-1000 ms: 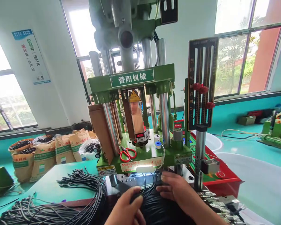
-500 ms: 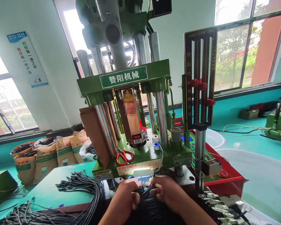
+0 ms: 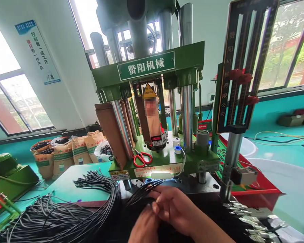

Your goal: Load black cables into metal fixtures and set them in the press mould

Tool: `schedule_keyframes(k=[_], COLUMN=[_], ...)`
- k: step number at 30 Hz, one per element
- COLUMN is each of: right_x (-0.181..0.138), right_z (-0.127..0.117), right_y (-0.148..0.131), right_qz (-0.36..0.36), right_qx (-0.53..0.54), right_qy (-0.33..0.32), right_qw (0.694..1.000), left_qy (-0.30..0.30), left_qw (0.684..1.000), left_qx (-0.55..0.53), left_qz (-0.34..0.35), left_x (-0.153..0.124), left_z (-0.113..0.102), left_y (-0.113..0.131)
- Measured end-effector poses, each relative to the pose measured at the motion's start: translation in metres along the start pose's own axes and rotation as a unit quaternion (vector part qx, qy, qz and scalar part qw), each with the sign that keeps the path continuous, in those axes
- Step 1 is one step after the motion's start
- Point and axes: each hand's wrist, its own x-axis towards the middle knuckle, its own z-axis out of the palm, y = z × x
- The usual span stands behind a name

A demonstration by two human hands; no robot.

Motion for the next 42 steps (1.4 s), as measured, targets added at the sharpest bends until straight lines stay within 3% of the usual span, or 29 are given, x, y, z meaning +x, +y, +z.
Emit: schedule_keyframes(k=[2,4,5,7,8,9,10,12,14,22,25,32,39,42], right_x=[0.000,-0.003,-0.007,-0.014,-0.017,-0.020,-0.022,-0.023,-0.023,-0.028,-0.030,-0.034,-0.024,-0.015], right_z=[-0.003,-0.012,-0.019,-0.032,-0.039,-0.044,-0.049,-0.055,-0.058,-0.062,-0.059,-0.052,-0.051,-0.045], right_y=[-0.005,-0.012,-0.015,-0.022,-0.024,-0.026,-0.027,-0.029,-0.030,-0.042,-0.044,-0.049,-0.035,-0.022], right_qz=[0.006,-0.020,-0.052,-0.102,-0.101,-0.079,-0.048,-0.003,0.004,0.030,0.024,0.023,-0.030,-0.046], right_qx=[-0.119,-0.331,-0.458,-0.670,-0.741,-0.789,-0.817,-0.840,-0.845,-0.823,-0.818,-0.782,-0.765,-0.771], right_qy=[0.004,0.046,0.077,0.128,0.139,0.144,0.150,0.152,0.151,0.107,0.091,0.123,0.095,0.115], right_qw=[0.993,0.942,0.884,0.724,0.649,0.592,0.555,0.520,0.513,0.558,0.568,0.611,0.637,0.625], left_qy=[0.001,-0.002,-0.008,-0.039,-0.059,-0.076,-0.092,-0.106,-0.104,-0.064,-0.074,-0.109,-0.018,0.006], left_qw=[0.997,0.988,0.983,0.970,0.963,0.956,0.950,0.943,0.944,0.967,0.975,0.983,0.992,0.990], left_qx=[0.077,0.154,0.183,0.237,0.260,0.279,0.294,0.312,0.310,0.245,0.210,0.147,0.124,0.139], left_qz=[0.018,0.012,-0.001,-0.027,-0.037,-0.045,-0.049,-0.048,-0.039,0.021,0.021,0.026,0.009,0.024], left_x=[0.007,0.008,0.007,0.001,-0.002,-0.004,-0.005,-0.004,0.000,0.013,0.016,0.027,0.029,0.030], left_z=[-0.018,-0.036,-0.044,-0.055,-0.059,-0.062,-0.064,-0.067,-0.069,-0.068,-0.070,-0.076,-0.063,-0.057], left_y=[-0.012,-0.023,-0.028,-0.033,-0.033,-0.032,-0.030,-0.027,-0.027,-0.033,-0.030,-0.014,-0.025,-0.032])
